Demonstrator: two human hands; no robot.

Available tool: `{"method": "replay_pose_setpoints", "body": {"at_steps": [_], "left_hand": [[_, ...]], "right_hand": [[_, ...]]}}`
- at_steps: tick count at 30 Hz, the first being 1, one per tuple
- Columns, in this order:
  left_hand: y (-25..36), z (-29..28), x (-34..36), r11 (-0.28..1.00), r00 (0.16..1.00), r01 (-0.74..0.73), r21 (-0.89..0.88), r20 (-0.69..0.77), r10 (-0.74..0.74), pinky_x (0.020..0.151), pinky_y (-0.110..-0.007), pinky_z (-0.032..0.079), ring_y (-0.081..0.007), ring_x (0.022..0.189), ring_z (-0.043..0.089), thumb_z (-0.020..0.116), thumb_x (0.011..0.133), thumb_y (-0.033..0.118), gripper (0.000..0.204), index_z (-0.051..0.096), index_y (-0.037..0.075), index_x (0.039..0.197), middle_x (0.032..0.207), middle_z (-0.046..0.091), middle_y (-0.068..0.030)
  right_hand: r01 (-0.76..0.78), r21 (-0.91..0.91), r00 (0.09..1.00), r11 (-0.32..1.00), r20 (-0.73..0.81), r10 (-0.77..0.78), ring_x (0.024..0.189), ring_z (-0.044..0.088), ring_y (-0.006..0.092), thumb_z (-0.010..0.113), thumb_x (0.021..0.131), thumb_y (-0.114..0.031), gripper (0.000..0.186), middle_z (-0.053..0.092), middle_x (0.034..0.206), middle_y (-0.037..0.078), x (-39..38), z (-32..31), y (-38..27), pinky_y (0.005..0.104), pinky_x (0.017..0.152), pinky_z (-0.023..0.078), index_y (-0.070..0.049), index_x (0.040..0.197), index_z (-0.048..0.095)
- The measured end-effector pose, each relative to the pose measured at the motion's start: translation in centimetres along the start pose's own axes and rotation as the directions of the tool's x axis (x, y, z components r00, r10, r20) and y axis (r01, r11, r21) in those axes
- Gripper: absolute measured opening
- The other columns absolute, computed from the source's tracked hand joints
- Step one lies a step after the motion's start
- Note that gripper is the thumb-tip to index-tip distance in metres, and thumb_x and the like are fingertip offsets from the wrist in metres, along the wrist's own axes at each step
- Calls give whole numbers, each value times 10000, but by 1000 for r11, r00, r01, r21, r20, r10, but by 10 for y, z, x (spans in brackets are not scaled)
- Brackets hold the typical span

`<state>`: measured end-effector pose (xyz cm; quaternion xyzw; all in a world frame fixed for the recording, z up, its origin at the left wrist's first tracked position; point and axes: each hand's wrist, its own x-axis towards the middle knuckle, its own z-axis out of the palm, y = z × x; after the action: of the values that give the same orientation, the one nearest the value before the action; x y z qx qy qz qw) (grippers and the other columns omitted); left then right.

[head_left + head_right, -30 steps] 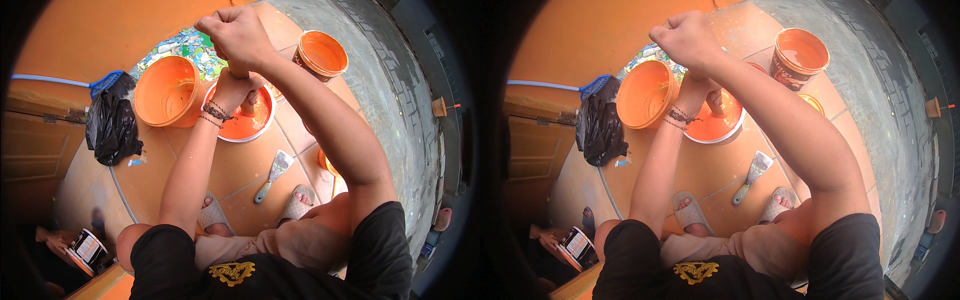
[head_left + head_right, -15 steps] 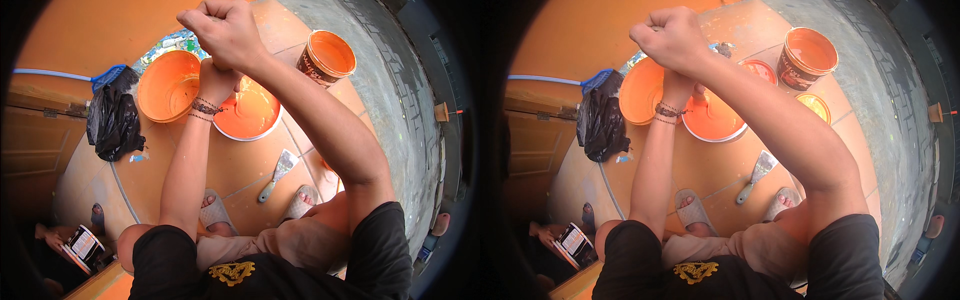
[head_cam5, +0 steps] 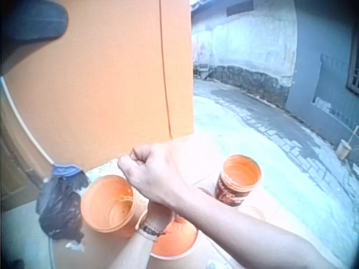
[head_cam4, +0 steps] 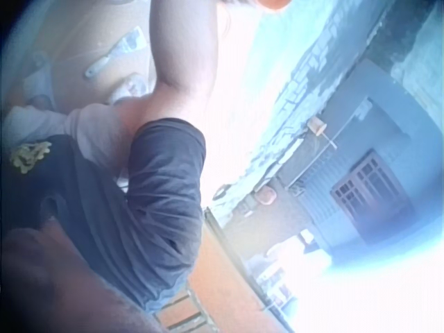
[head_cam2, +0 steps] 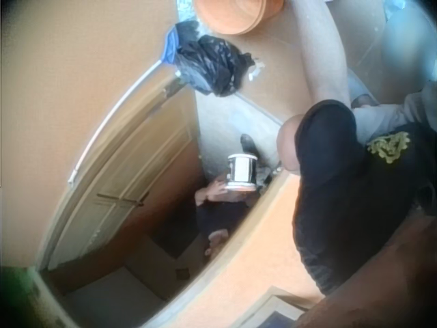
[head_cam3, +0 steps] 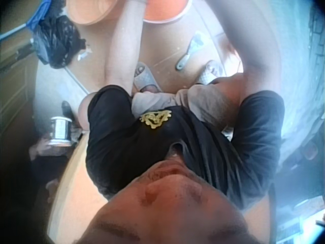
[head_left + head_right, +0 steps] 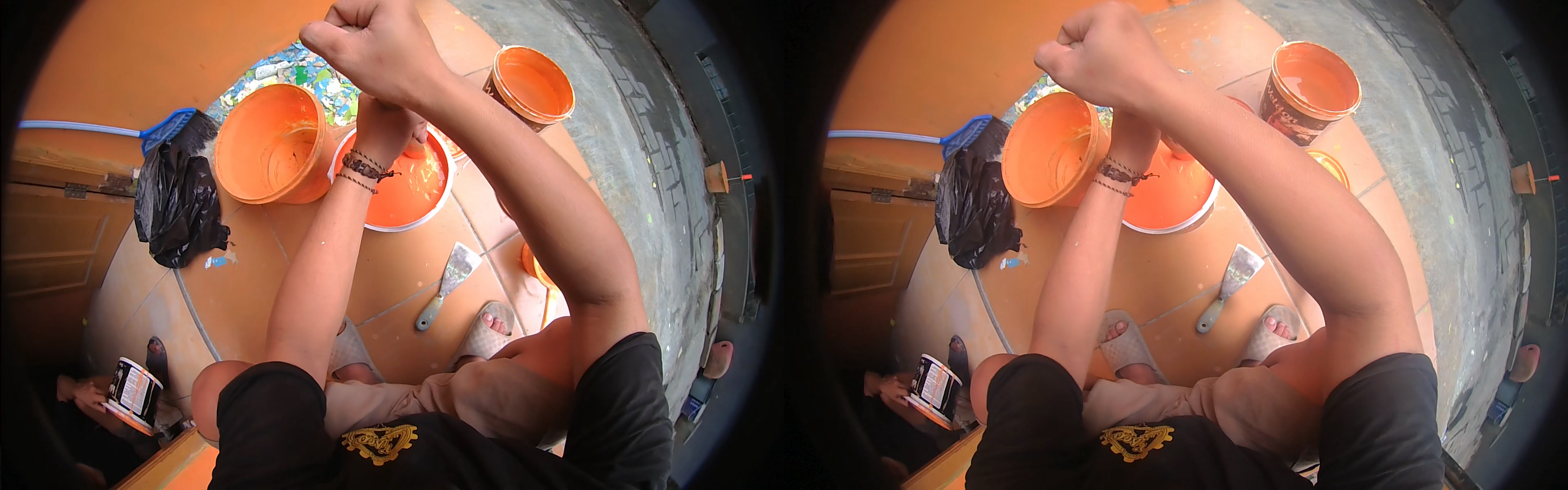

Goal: The person sits on the floor and uses a wooden stick to stir orange paint in a white bucket. They scrape the stick against the bucket rim, pour more orange paint from a smaller bucket into the main bucket, and continue stirring.

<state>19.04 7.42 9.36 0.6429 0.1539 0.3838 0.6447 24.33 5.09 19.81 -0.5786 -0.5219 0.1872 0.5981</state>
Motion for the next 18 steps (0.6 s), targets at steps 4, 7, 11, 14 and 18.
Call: {"method": "replay_pose_setpoints", "body": {"at_steps": [4,7,11,14,18], "left_hand": [[8,1,-10,952,949,302,50,83,-305,405,-296,431,-178,396,518,612,717,-12,230,486,28,529,462,511,-76],[19,-7,-25,892,887,450,47,92,-453,409,-285,427,-154,403,520,634,735,23,201,513,18,575,482,525,-62],[32,-20,-35,872,866,484,68,109,-489,412,-272,429,-129,411,520,664,765,59,224,527,19,592,488,531,-51],[37,-31,-38,888,890,436,146,72,-449,414,-267,431,-120,414,516,674,780,74,229,535,20,607,494,531,-41],[34,-39,-34,880,930,363,305,-56,-364,425,-277,447,-132,423,558,654,799,116,274,553,25,561,468,551,-48]], "right_hand": [[-28,4,1000,1000,4,28,499,509,103,637,768,-225,300,546,508,68,-6,-3,2,306,507,454,32,614,616],[-71,27,997,997,-15,71,501,499,101,649,745,-235,308,546,511,63,-10,-3,4,306,510,457,38,606,617],[-82,232,997,969,11,82,417,457,79,670,862,-188,346,498,485,27,-14,6,8,253,384,363,3,602,544],[-57,324,998,944,3,59,419,452,75,675,863,-192,345,496,487,24,-15,15,9,246,386,362,1,606,548],[46,300,998,953,-44,-35,443,462,84,668,817,-208,309,507,491,32,-13,23,7,256,420,388,12,618,584]]}}
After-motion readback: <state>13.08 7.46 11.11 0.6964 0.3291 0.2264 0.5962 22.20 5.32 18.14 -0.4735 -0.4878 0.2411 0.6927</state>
